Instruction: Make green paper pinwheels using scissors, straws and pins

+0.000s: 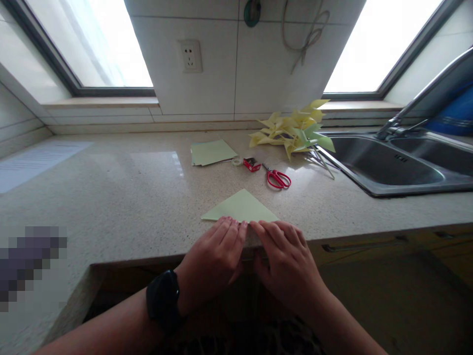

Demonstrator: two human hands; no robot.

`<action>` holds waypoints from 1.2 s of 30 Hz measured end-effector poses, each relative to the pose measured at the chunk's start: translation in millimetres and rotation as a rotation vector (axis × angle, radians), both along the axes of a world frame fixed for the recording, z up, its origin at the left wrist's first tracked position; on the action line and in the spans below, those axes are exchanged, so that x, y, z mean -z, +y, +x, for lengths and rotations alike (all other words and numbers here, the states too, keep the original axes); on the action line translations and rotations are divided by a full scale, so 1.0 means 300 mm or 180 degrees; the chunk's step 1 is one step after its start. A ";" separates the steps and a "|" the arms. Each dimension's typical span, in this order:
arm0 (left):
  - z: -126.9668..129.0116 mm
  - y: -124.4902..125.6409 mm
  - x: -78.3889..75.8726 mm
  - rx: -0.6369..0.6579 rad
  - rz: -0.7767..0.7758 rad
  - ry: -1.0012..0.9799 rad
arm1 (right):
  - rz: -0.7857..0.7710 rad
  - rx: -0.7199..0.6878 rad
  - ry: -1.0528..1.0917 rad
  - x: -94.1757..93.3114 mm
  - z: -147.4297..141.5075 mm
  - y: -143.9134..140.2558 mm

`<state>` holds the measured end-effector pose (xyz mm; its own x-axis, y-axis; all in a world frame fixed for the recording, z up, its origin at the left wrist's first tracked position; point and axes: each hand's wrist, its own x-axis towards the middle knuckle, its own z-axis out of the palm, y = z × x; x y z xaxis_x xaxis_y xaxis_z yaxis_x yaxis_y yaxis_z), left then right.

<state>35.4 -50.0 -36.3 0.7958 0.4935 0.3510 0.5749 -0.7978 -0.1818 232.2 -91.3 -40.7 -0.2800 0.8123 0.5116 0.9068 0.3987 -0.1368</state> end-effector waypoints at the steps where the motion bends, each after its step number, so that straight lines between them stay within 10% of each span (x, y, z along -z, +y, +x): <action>1: 0.000 0.001 0.000 0.0001 0.0001 -0.0005 | -0.0006 0.0006 -0.0003 0.001 0.001 0.000; 36: 0.001 0.025 -0.027 -0.0042 -0.0459 -0.0144 | -0.0207 0.0129 -0.0259 -0.015 -0.010 0.012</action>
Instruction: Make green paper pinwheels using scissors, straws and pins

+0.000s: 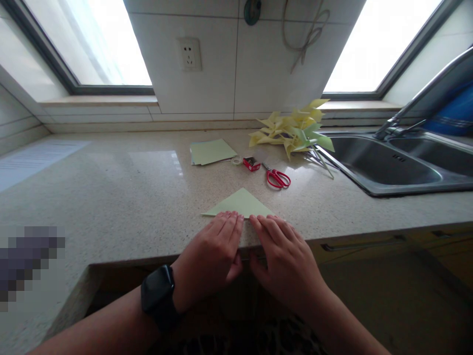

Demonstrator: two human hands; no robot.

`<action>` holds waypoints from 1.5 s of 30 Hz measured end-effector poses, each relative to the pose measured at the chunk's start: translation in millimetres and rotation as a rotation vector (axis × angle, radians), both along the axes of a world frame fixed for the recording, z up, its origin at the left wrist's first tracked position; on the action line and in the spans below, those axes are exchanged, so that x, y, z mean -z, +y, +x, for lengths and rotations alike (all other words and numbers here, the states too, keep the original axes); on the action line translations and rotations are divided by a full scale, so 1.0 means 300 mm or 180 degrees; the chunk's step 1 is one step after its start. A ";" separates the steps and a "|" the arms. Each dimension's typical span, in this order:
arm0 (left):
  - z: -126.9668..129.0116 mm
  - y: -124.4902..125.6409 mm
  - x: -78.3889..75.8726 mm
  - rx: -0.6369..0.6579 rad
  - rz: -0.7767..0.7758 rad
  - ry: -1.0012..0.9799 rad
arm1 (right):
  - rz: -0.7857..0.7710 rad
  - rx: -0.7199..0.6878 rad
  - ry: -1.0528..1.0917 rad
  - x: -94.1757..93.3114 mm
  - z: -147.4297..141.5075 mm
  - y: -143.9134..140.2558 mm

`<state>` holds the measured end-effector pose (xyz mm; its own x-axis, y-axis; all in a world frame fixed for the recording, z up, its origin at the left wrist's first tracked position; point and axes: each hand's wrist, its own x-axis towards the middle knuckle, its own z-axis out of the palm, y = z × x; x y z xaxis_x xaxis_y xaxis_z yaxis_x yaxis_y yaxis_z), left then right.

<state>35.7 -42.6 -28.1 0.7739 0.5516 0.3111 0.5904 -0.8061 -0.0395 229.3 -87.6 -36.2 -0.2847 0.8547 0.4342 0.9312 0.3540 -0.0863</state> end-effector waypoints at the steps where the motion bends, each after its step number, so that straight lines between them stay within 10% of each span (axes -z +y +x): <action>1: -0.001 0.002 -0.003 0.0011 -0.0021 -0.0001 | -0.0019 0.0003 0.0010 -0.003 -0.001 0.000; 31: 0.018 0.001 -0.044 -0.0288 -0.0388 -0.0204 | -0.0347 0.0049 0.0070 -0.048 -0.027 0.037; 45: 0.037 -0.050 -0.024 -0.0520 -0.0176 -0.0298 | -0.0277 -0.0610 0.0239 -0.073 0.062 0.062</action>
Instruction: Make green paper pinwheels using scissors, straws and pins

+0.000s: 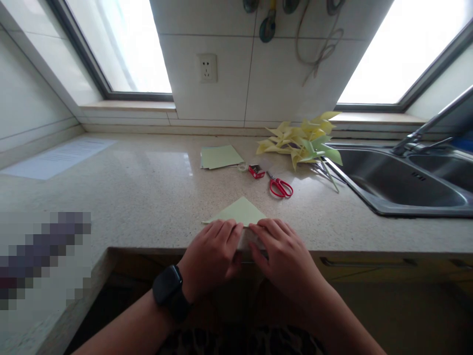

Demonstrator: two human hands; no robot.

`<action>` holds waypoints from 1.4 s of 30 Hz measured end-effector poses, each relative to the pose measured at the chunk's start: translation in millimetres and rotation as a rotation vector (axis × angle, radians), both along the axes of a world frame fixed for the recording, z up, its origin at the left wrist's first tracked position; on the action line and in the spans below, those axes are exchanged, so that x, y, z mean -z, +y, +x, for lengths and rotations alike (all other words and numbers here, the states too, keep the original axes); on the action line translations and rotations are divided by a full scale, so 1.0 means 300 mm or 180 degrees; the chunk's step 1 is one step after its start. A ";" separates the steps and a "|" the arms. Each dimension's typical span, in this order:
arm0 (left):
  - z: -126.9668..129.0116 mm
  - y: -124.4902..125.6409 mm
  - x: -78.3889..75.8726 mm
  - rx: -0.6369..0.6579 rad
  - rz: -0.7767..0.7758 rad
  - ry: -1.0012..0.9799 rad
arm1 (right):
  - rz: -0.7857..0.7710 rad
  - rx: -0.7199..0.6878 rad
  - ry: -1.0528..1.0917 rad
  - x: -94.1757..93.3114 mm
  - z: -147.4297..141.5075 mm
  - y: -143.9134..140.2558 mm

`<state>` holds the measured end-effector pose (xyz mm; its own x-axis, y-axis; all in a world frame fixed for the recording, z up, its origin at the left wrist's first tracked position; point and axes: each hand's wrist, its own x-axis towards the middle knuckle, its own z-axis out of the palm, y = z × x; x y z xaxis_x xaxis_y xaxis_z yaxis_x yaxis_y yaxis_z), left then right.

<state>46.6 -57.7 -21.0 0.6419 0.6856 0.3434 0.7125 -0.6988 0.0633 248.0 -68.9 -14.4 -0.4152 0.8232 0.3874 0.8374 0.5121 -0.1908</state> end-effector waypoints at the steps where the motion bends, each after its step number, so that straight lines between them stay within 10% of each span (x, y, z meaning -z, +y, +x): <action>1: 0.002 -0.009 0.007 -0.0024 0.0038 -0.0024 | -0.0004 -0.0042 0.0028 0.002 0.005 -0.006; 15: 0.036 -0.101 0.121 -0.0539 0.0415 -0.0663 | 0.0379 0.0018 0.0273 0.069 0.021 -0.063; 42: 0.082 -0.104 0.090 -0.0849 0.0176 -0.0737 | 0.0428 0.0645 0.0124 0.105 -0.030 -0.099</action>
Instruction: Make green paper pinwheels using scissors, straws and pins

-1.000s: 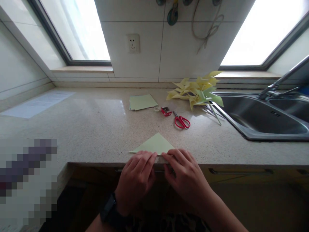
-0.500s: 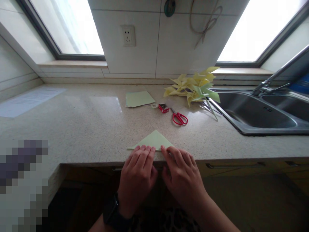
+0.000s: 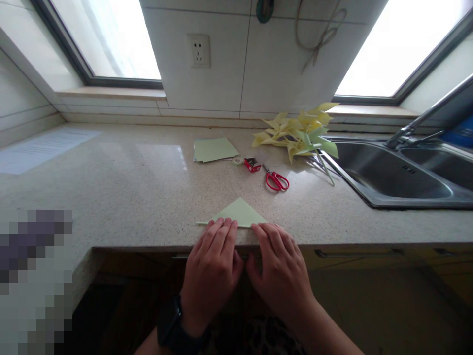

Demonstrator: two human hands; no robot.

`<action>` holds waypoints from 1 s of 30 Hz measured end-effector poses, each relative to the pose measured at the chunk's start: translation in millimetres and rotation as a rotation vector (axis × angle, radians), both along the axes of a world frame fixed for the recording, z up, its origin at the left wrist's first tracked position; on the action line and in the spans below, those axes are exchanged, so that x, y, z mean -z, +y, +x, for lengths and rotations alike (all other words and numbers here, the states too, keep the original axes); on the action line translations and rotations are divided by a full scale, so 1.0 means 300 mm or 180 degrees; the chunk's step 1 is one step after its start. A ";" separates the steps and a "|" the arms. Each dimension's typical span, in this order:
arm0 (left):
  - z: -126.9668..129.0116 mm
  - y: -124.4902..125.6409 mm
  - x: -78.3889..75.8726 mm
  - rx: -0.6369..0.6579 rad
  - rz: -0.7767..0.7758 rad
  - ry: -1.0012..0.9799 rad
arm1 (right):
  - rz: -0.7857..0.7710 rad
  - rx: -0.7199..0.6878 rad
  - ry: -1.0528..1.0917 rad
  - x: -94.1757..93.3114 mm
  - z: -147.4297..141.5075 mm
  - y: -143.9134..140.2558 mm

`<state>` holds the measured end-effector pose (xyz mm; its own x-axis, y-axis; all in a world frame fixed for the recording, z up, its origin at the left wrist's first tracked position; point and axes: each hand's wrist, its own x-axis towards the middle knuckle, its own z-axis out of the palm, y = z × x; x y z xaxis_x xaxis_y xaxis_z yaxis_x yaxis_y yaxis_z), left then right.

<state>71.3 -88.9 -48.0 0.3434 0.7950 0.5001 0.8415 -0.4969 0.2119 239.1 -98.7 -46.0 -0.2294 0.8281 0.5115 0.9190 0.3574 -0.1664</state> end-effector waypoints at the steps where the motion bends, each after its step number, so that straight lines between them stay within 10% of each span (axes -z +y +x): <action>1: 0.001 0.001 0.001 -0.0001 0.0027 -0.0001 | 0.0013 0.0002 -0.0007 0.000 0.002 0.000; 30: 0.002 0.040 -0.031 0.0148 -0.0107 0.0434 | -0.0372 -0.0158 -0.0334 -0.045 0.029 0.045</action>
